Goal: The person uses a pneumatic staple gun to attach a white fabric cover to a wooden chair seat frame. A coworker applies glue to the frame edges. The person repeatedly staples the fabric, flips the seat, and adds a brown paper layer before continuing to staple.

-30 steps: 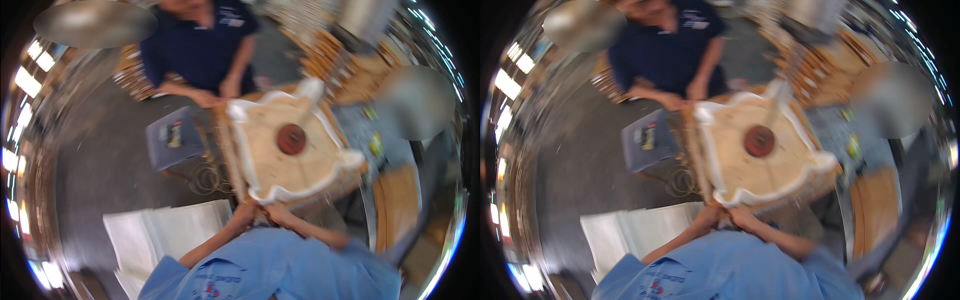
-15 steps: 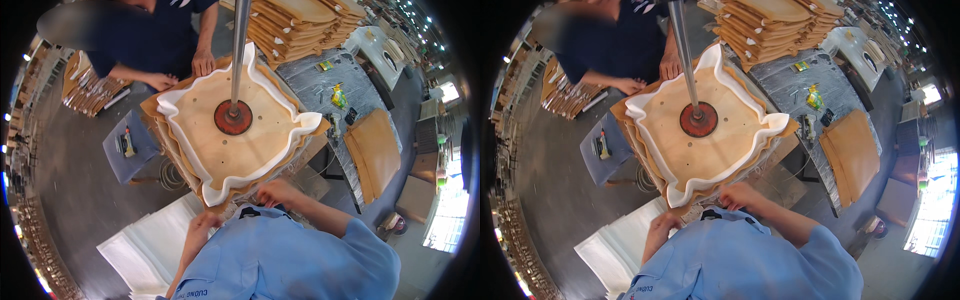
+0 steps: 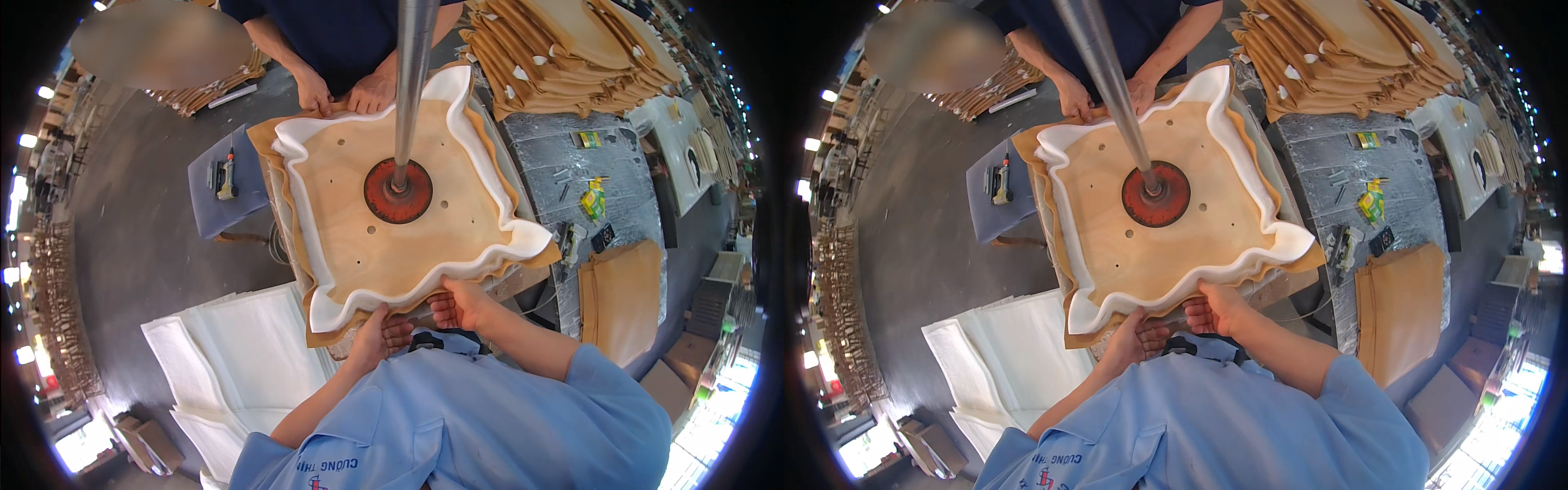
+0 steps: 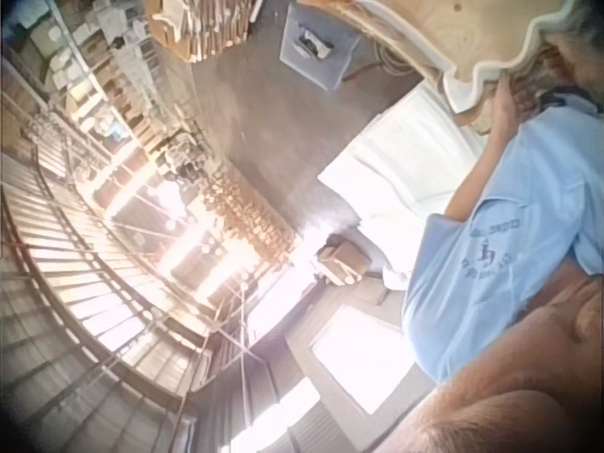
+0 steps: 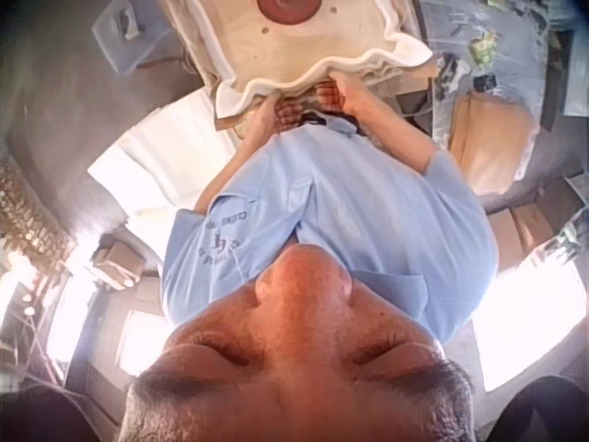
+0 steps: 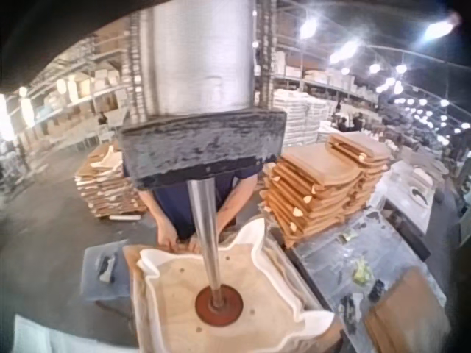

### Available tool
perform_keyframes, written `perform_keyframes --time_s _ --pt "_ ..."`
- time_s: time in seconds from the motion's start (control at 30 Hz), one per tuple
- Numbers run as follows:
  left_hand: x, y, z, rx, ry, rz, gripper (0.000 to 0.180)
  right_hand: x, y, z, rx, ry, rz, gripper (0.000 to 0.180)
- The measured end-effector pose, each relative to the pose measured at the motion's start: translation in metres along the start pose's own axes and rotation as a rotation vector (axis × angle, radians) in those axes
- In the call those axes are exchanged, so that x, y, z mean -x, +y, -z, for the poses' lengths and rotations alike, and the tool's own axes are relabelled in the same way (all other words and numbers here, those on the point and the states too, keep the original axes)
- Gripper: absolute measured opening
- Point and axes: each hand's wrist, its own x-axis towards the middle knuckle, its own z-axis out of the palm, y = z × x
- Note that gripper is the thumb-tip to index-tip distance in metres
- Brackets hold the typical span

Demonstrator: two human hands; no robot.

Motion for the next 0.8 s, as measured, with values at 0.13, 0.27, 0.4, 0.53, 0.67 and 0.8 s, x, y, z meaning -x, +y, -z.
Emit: perform_keyframes --time_s 0.13,0.27,0.4,0.53,0.67,0.8 --pt "-0.006 -0.007 -0.017 0.095 0.117 -0.182 0.053 -0.005 -0.002 0.011 0.202 -0.043 0.124 0.049" --pt "-0.010 -0.019 -0.008 0.128 0.109 -0.340 0.052 -0.001 0.005 0.020 0.358 -0.074 0.307 0.050" --pt "-0.002 -0.016 -0.008 -0.007 0.153 -0.367 0.051 0.004 0.004 0.025 0.441 -0.033 0.377 0.049" --pt "0.000 -0.015 -0.008 0.054 0.097 -0.259 0.052 0.009 0.016 0.041 0.373 -0.065 0.268 0.055" --pt "0.000 -0.010 -0.009 0.129 0.056 -0.104 0.057 0.033 0.006 0.089 0.097 0.082 0.267 0.061" --pt "0.001 -0.003 -0.015 0.021 0.083 -0.082 0.064 0.029 -0.017 0.083 0.081 0.227 0.429 0.055"
